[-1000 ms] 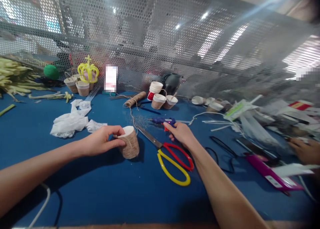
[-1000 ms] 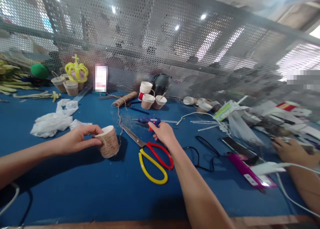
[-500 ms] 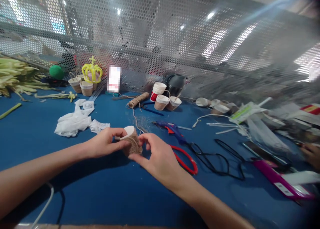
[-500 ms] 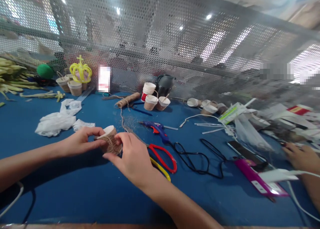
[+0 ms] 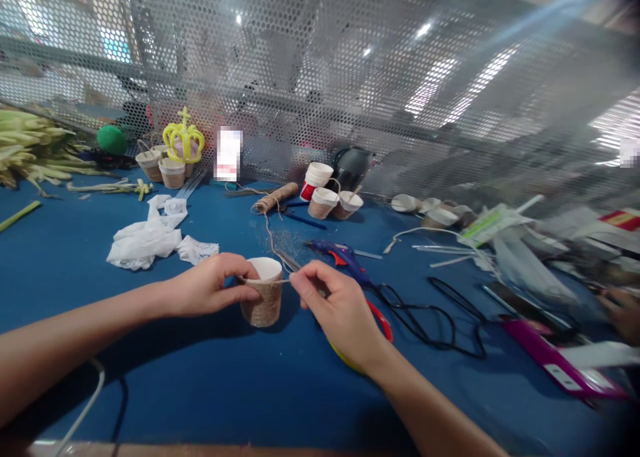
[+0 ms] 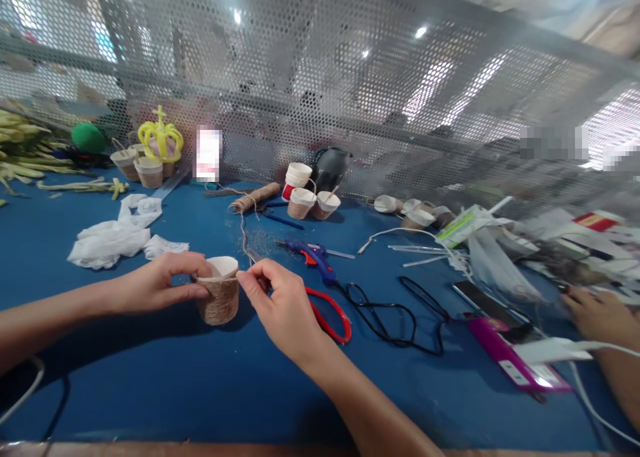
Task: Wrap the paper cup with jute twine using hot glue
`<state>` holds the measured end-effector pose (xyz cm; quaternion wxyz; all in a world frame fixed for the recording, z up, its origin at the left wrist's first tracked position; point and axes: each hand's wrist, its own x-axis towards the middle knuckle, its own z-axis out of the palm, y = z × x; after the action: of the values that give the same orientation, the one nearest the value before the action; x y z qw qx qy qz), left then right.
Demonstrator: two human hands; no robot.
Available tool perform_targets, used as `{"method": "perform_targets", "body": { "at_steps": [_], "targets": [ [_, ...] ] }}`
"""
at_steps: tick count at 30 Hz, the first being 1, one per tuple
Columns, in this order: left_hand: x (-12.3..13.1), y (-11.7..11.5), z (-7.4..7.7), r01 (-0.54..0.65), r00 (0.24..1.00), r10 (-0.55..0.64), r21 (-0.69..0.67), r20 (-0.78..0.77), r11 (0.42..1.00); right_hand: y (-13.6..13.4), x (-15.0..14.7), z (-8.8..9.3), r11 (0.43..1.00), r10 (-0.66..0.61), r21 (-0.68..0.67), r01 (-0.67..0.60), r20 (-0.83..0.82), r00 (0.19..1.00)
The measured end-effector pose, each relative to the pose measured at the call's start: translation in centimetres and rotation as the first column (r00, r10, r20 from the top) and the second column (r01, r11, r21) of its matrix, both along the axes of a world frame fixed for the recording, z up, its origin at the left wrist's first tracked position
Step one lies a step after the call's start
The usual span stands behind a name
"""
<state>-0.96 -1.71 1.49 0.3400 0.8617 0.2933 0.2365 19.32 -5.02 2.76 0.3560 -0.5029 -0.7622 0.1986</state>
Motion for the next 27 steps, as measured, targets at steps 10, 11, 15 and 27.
{"method": "perform_targets", "body": {
  "at_steps": [10,11,15,27],
  "targets": [
    [-0.4,0.0,0.1,0.072,0.994,-0.066,-0.072,0.082,0.995,0.3,0.4,-0.2,0.994,0.051,-0.093,-0.061,-0.106,0.993],
    [-0.4,0.1,0.1,0.079,0.994,-0.071,-0.088,0.087,0.993,0.3,0.5,-0.2,0.992,0.058,-0.108,-0.071,-0.116,0.992],
    [-0.4,0.3,0.0,0.100,0.992,-0.088,-0.143,0.086,0.985,0.4,0.5,-0.2,0.986,0.072,-0.140,-0.089,-0.121,0.990],
    [-1.0,1.1,-0.3,0.137,0.989,-0.123,-0.183,0.085,0.974,0.9,0.7,-0.7,0.977,0.077,-0.196,-0.087,-0.058,0.995]
  ]
}}
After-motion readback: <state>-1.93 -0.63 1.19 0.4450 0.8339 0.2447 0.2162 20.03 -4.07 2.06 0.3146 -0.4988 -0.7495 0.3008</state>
